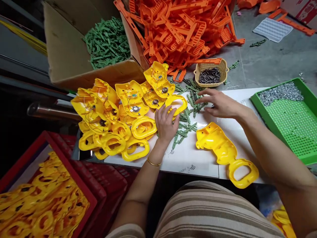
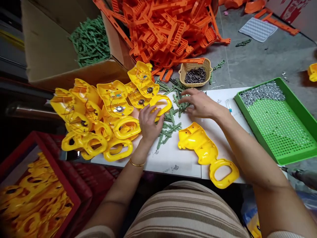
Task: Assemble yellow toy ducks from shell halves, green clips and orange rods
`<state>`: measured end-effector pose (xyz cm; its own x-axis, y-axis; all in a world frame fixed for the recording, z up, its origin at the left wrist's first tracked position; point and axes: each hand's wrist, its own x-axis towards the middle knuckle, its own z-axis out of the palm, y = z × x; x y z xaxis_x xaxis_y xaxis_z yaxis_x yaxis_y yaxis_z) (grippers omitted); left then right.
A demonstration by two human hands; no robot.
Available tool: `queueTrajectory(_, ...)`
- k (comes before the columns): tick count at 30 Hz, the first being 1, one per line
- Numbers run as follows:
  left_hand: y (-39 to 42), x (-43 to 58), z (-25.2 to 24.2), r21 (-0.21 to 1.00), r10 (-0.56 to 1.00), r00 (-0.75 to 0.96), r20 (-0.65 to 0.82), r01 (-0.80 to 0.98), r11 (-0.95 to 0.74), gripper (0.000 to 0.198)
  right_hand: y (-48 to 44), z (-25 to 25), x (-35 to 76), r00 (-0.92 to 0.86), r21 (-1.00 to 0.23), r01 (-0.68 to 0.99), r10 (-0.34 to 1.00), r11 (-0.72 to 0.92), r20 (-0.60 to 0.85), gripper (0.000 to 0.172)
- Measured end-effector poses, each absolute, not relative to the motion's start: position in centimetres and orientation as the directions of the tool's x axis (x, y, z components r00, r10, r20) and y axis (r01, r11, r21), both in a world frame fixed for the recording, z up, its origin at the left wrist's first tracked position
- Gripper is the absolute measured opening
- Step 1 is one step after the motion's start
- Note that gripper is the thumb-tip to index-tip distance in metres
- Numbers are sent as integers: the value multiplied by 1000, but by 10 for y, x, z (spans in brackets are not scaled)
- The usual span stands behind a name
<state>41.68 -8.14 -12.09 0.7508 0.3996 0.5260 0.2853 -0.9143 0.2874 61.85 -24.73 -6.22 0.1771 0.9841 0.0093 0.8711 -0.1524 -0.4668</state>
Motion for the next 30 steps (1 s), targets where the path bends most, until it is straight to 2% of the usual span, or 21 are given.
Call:
queueTrajectory(2, -85, 412, -117, 277, 389, 724, 569, 276, -920, 25, -268, -55, 610, 236, -522, 831, 972, -189, 23, 29)
queueTrajectory(4, -94, 397, -108, 274, 356, 721, 594, 236, -933, 24, -285, -51, 598, 199, -545, 814, 978, -202, -66, 25)
queueTrajectory(7, -116, 363, -102, 261, 258, 847, 466, 147, -954, 30, -294, -50, 582, 151, -531, 821, 976, -211, -154, 22)
queueTrajectory(10, -133, 336, -111, 234, 249, 912, 326, 177, -956, 40, -276, -54, 572, 154, -538, 820, 981, -194, -119, 22)
queueTrajectory(15, -131, 338, -120, 267, 274, 899, 341, 187, -946, 37, -229, -64, 564, 60, -461, 869, 964, -178, -260, 27)
queueTrajectory(18, -129, 354, -110, 374, 349, 828, 439, 186, -909, 29, -230, -61, 568, 99, -460, 871, 979, -171, -178, 24)
queueTrajectory(21, -141, 373, -97, 609, 518, 730, 446, 177, -773, 35, -254, -46, 569, 125, -561, 820, 992, -115, -21, 21)
queueTrajectory(24, -161, 391, -85, 803, 596, 729, 337, 108, -586, 28, -282, -35, 563, 178, -729, 680, 982, -81, 57, 18)
queueTrajectory(26, -175, 400, -82, 868, 620, 732, 284, 78, -490, 21, -296, -36, 559, 321, -881, 467, 943, -78, 86, 13)
queueTrajectory(28, -187, 404, -83, 876, 618, 734, 280, 68, -478, 24, -309, -43, 560, 513, -969, 237, 855, -64, 69, 15)
queueTrajectory(30, -196, 403, -89, 805, 546, 778, 309, 91, -586, 41, -321, -51, 565, 651, -984, 170, 756, -52, 73, 18)
